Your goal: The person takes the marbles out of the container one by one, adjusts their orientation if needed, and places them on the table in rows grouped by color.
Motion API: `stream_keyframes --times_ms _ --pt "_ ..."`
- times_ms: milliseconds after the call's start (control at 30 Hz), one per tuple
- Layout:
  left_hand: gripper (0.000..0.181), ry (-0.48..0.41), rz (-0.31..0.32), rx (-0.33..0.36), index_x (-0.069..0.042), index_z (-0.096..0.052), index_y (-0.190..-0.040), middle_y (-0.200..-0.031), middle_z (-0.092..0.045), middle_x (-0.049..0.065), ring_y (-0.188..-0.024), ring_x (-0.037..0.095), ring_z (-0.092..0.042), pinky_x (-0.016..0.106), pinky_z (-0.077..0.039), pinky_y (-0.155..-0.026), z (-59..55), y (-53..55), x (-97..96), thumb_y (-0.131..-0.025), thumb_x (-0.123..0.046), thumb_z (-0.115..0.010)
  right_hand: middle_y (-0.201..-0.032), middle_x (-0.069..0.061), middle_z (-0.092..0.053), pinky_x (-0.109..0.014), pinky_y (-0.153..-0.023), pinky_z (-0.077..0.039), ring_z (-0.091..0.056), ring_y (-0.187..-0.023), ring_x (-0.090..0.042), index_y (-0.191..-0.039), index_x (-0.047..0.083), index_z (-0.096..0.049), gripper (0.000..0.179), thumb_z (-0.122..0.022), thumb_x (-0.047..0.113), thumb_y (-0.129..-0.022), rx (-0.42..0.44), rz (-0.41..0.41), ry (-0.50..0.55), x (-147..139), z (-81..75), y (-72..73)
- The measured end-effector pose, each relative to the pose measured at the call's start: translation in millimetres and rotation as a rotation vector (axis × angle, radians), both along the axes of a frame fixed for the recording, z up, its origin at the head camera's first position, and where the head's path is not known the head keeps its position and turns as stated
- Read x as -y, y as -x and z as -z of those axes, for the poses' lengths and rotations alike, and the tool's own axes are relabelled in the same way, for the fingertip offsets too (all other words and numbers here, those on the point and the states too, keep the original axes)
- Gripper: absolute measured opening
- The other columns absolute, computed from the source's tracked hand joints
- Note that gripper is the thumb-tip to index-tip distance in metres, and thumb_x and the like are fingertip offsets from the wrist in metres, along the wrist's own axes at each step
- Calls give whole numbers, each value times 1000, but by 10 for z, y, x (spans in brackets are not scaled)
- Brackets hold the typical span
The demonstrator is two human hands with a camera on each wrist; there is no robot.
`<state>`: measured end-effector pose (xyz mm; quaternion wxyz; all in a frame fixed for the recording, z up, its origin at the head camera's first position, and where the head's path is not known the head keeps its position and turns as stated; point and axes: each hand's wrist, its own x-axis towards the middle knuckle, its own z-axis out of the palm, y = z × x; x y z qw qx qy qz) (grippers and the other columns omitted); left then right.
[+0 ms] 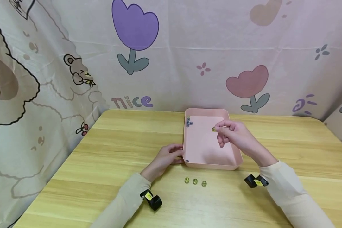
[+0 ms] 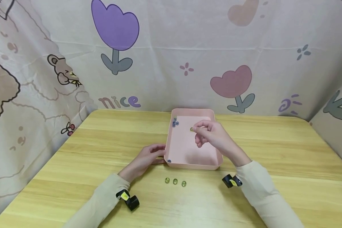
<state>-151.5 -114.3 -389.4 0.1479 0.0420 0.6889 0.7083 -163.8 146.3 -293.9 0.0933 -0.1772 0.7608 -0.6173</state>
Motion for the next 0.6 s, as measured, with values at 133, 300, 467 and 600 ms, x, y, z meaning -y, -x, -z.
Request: stream_keyframes --times_ms 133,300,467,600 --pt "39 0 0 1 11 -51 -129 -122 -57 21 -101 24 -62 33 -56 -87 -7 1 -1 -95 -6 -59 -66 -7 -58 -27 -62 -58 -58 -57 -17 -104 -11 -56 22 -55 11 -98 -10 -4 -19 -41 31 -45" --pt "39 -2 -3 1 11 -51 -129 -122 -57 21 -100 24 -62 33 -57 -87 -14 3 0 -95 -6 -59 -66 -7 -59 -27 -64 -58 -60 -57 -18 -104 -10 -55 23 -55 12 -98 -18 1 -43 -90 47 -85" --pt "39 -7 -3 -1 11 -51 -129 -121 -58 21 -99 23 -62 33 -57 -86 -14 3 -2 -95 -6 -59 -66 -8 -59 -28 -65 -59 -61 -58 -19 -106 -11 -55 24 -54 12 -98 -17 -5 -70 -131 72 -127" --pt "38 -1 -4 -1 11 -52 -128 -120 -58 20 -98 22 -62 33 -57 -86 -9 -1 1 -95 -6 -59 -67 -9 -59 -28 -64 -58 -61 -58 -20 -105 -11 -56 24 -55 12 -98 -22 -18 -81 -143 97 -165"
